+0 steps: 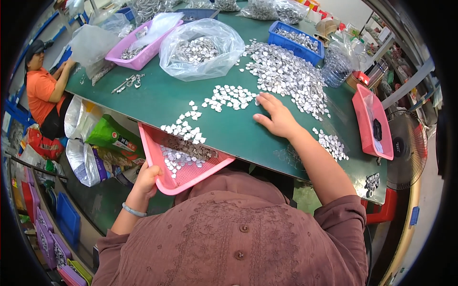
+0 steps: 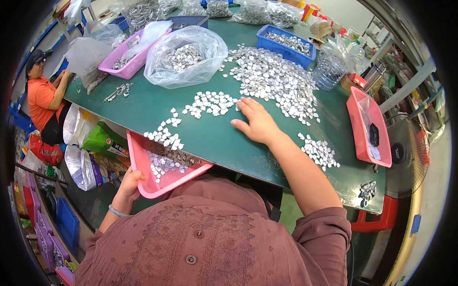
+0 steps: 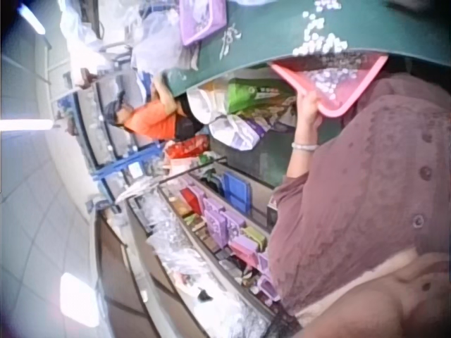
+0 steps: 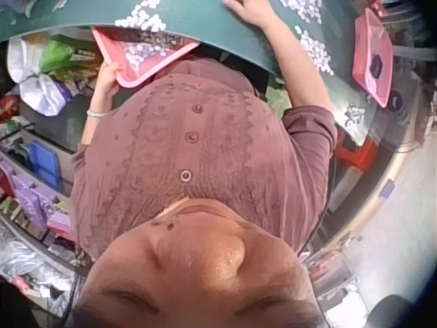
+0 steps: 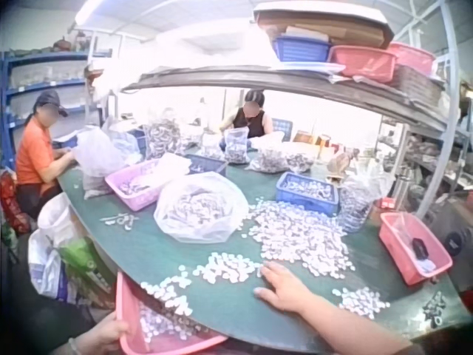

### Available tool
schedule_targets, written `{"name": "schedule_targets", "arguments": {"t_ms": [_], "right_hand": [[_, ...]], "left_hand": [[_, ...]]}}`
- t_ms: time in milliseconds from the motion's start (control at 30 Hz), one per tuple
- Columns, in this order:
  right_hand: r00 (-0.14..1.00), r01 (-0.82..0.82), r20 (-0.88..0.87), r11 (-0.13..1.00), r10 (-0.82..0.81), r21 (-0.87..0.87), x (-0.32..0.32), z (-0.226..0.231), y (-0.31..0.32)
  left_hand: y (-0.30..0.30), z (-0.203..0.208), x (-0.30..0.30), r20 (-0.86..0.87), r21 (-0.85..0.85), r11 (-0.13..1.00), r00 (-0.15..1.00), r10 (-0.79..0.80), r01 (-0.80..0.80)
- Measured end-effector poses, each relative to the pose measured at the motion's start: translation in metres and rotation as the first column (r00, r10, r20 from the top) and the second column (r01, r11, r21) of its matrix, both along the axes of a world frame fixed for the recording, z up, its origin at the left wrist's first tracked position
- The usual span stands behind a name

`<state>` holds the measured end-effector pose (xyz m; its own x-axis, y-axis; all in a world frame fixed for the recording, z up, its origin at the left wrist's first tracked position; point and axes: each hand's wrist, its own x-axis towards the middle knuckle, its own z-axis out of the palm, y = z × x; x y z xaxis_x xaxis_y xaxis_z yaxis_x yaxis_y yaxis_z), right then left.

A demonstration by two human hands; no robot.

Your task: The person sorts small white flower-shaped metal parts by hand on a green workbench, sliding them into groups and then placing them into a pink plastic tray.

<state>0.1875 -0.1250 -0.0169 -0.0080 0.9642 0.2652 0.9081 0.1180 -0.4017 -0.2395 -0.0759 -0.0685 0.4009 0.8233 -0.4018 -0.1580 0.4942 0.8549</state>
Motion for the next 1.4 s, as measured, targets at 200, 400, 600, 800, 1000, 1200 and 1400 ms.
{"name": "schedule_targets", "arguments": {"t_ms": [200, 400, 600, 800, 1000, 1200, 1400], "right_hand": [[0.938, -0.345, -0.04, 0.937, 0.343, -0.05, -0.076, 0.001, 0.006], [0.974, -0.199, 0.136, 0.974, 0.184, 0.112, -0.052, 0.013, 0.057], [0.968, -0.208, 0.115, 0.971, 0.222, -0.121, -0.045, 0.006, 0.066], [0.945, -0.267, 0.166, 0.957, 0.283, -0.115, -0.068, 0.006, 0.015], [0.96, -0.212, 0.16, 0.971, 0.228, -0.109, -0.122, 0.01, 0.005], [0.968, -0.232, 0.086, 0.972, 0.234, -0.043, -0.16, 0.001, 0.01], [0.908, -0.408, -0.086, 0.912, 0.411, 0.05, -0.19, 0.001, 0.02]], "left_hand": [[-0.004, 0.011, 0.007, 0.005, -0.001, 1.0, 1.0, 0.03, -0.03], [-0.004, 0.009, 0.006, -0.004, 0.01, 1.0, 1.0, 0.0, 0.0], [-0.005, 0.01, 0.008, -0.014, 0.02, 0.998, 0.998, 0.055, -0.054], [0.001, 0.014, 0.003, -0.058, 0.001, 0.999, 0.997, -0.041, 0.041], [-0.001, 0.017, 0.007, -0.033, 0.01, 0.999, 0.999, -0.041, 0.041], [-0.004, 0.021, 0.01, -0.028, 0.032, 0.999, 1.0, -0.012, 0.013], [-0.003, 0.025, 0.011, -0.042, -0.003, 0.998, 0.997, -0.061, 0.061]]}}
